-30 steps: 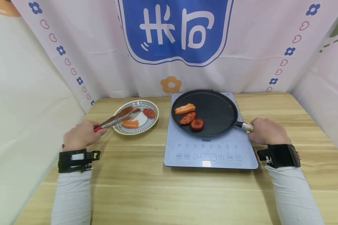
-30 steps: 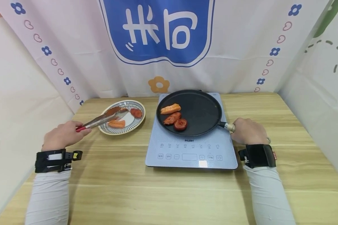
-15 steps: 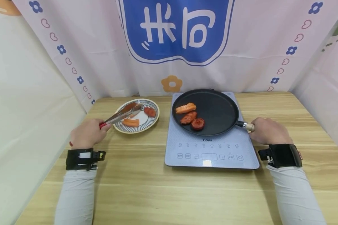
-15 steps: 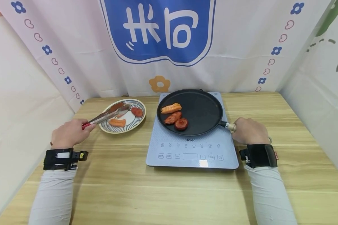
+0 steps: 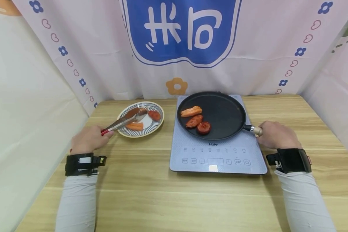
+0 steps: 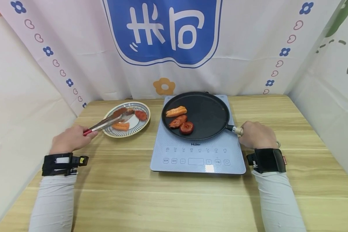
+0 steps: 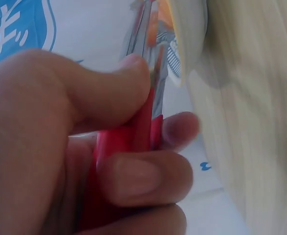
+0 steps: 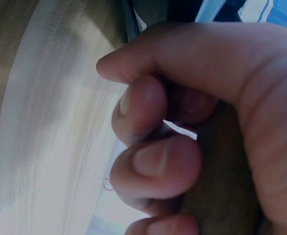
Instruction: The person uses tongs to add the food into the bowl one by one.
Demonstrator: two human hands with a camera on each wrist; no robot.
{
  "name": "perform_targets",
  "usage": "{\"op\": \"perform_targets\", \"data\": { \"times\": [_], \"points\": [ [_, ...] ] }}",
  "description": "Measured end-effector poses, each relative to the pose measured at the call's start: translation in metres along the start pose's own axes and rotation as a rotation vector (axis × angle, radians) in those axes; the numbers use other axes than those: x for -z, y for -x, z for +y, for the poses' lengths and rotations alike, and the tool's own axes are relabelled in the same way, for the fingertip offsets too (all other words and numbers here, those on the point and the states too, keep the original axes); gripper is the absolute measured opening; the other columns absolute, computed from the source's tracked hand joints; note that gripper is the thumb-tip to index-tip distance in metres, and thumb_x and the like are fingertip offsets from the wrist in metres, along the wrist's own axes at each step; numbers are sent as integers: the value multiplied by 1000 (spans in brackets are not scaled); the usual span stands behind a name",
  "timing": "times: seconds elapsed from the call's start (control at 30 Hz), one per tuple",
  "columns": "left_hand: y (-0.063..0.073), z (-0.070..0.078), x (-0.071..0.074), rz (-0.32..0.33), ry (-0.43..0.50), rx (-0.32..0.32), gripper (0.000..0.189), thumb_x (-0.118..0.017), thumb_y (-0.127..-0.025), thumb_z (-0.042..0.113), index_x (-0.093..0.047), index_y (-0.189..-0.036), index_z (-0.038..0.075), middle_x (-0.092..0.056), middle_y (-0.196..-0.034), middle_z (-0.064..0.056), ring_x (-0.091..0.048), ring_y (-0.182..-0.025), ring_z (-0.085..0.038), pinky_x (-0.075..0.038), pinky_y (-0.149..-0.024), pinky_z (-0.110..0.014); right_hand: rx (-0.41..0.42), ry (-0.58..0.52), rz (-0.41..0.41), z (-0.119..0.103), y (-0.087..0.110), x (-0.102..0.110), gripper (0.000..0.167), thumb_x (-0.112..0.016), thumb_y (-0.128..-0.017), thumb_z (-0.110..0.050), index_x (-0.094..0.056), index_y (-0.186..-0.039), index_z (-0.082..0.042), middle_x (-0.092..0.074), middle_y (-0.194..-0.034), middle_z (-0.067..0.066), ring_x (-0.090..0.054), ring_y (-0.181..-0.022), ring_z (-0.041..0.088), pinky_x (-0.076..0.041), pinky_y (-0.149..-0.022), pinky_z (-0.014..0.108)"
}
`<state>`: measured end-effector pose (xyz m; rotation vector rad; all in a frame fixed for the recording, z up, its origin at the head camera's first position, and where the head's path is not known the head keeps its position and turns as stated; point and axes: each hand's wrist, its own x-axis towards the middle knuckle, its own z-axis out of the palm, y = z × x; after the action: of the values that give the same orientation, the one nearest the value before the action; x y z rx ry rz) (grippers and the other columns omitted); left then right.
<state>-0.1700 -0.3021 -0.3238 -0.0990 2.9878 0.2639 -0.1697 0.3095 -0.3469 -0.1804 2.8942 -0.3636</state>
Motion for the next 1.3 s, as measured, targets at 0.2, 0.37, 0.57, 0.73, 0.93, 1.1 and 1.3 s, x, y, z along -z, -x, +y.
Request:
{"op": "perform_targets", "data": {
  "times": [0.2,0.37,0.57,0.73,0.93,1.1,1.3],
  "points": [
    [-3,1,-5,33,-27,-2,55,-45,-107,57,-52,-74,14,-52,-68,-6,-52,-62,-24,-37,-52,-37,6,4,2,0,0,1,25,-65,-90,-14,-50,-70,-15,-46,-66,2,-50,-63,22,-36,-54,36],
    [-5,3,-5,52,-31,-12,56,-45,-108,56,-48,-71,14,-50,-66,-6,-50,-60,-24,-36,-51,-36,6,7,2,-1,0,0,25,-66,-89,-14,-50,-70,-15,-47,-67,2,-50,-63,22,-37,-55,36],
    [-5,3,-6,67,-40,-22,55,-47,-108,54,-47,-69,15,-48,-66,-5,-49,-59,-23,-34,-50,-35,7,7,1,0,0,0,24,-66,-89,-14,-50,-71,-15,-47,-67,2,-50,-64,22,-36,-55,36],
    [-5,3,-6,77,-37,-32,54,-47,-108,53,-47,-69,15,-47,-65,-5,-48,-58,-23,-34,-49,-35,4,6,4,1,0,-1,24,-66,-88,-14,-49,-70,-16,-47,-67,2,-51,-64,22,-37,-55,37],
    [-6,3,-7,82,-37,-37,53,-48,-108,51,-45,-68,16,-46,-64,-4,-47,-57,-22,-32,-49,-34,9,4,8,1,0,-1,25,-65,-88,-13,-49,-70,-16,-46,-66,1,-50,-63,22,-36,-54,36],
    [-7,2,-8,94,-35,-39,52,-48,-108,50,-46,-69,16,-46,-65,-4,-46,-57,-22,-31,-50,-34,13,2,6,1,1,0,25,-65,-88,-14,-49,-70,-16,-46,-66,1,-50,-63,22,-37,-54,36],
    [-7,2,-8,97,-23,-35,51,-47,-108,51,-48,-71,16,-47,-67,-4,-47,-59,-23,-31,-50,-35,14,-6,9,0,1,0,25,-65,-87,-14,-47,-69,-16,-45,-66,1,-50,-63,22,-36,-54,36]
  ]
}}
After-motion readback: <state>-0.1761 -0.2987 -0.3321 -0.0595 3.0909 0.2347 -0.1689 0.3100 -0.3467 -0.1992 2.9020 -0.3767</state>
